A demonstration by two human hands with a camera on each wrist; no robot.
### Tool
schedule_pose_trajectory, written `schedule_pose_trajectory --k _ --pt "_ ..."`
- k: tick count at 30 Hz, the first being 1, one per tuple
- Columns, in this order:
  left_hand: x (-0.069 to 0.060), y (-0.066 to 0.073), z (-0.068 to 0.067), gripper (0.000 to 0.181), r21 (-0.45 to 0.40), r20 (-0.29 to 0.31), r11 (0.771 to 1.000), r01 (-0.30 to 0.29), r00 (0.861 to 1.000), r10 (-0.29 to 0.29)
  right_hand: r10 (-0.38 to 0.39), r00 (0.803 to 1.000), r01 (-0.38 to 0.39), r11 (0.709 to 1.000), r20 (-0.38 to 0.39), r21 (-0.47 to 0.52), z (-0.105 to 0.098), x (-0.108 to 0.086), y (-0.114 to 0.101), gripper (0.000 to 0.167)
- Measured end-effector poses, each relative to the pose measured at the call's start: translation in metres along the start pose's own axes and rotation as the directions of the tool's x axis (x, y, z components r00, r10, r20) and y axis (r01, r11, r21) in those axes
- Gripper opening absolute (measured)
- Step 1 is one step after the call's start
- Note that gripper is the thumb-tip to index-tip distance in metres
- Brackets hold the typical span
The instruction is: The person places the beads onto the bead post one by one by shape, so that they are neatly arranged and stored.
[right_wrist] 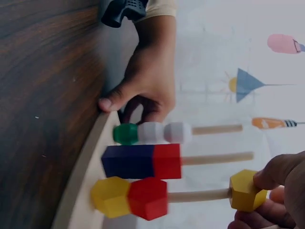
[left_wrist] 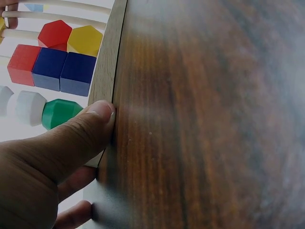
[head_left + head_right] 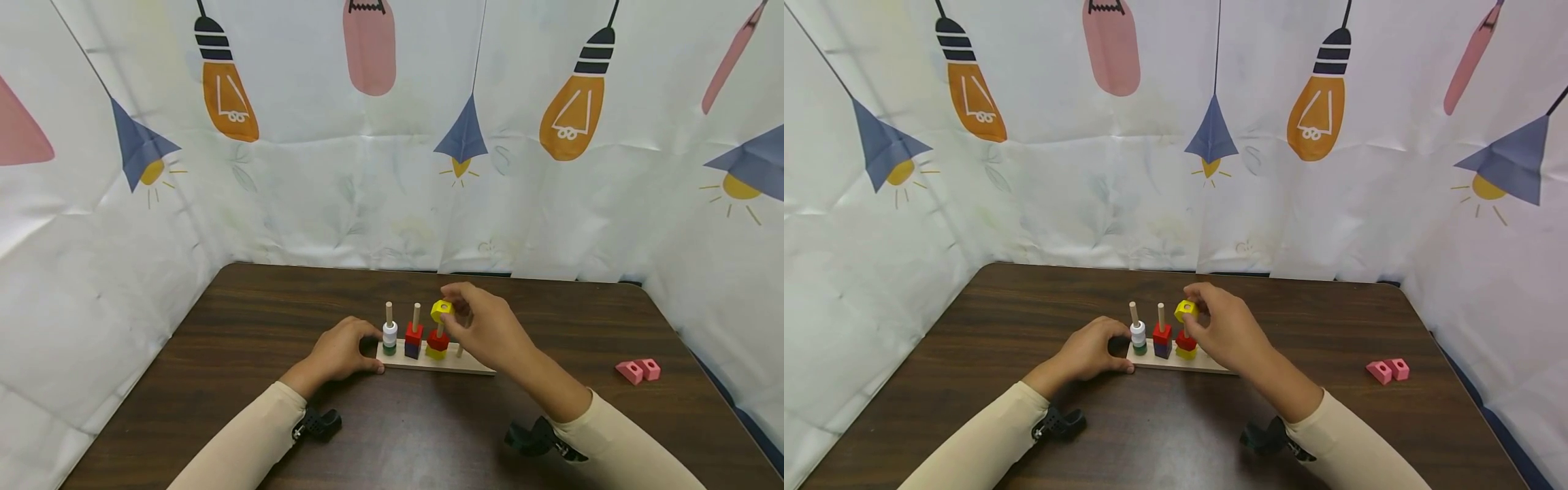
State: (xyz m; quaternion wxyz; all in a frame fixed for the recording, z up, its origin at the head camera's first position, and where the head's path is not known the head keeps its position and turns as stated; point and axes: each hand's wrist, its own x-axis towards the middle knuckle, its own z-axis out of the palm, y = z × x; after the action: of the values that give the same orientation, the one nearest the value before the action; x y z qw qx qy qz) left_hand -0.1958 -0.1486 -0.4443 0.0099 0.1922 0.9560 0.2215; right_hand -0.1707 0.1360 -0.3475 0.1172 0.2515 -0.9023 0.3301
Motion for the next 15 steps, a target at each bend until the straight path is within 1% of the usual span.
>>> schedule_pose_trajectory --k 5,8,13,15 --pt "0.0 -0.001 0.001 0.051 -0.01 -0.006 1.0 -0.008 1.0 0.008 -0.015 1.0 0.016 0.999 -0.026 0.029 0.011 -0.005 0.008 0.056" --pt "0.0 -0.001 0.001 0.051 -0.015 -0.008 1.0 -0.009 1.0 0.009 -0.018 0.998 0.022 0.998 -0.052 0.061 0.019 -0.008 0.015 0.068" --pt "0.0 -0.001 0.001 0.051 -0.014 -0.006 1.0 -0.003 1.0 0.003 0.022 0.995 -0.007 0.99 -0.101 0.143 0.03 -0.013 0.021 0.094" --pt "0.0 -0.001 0.001 0.051 -0.012 -0.004 1.0 -0.004 1.0 0.004 0.046 0.993 -0.028 0.986 -0.105 0.165 0.034 -0.015 0.024 0.101"
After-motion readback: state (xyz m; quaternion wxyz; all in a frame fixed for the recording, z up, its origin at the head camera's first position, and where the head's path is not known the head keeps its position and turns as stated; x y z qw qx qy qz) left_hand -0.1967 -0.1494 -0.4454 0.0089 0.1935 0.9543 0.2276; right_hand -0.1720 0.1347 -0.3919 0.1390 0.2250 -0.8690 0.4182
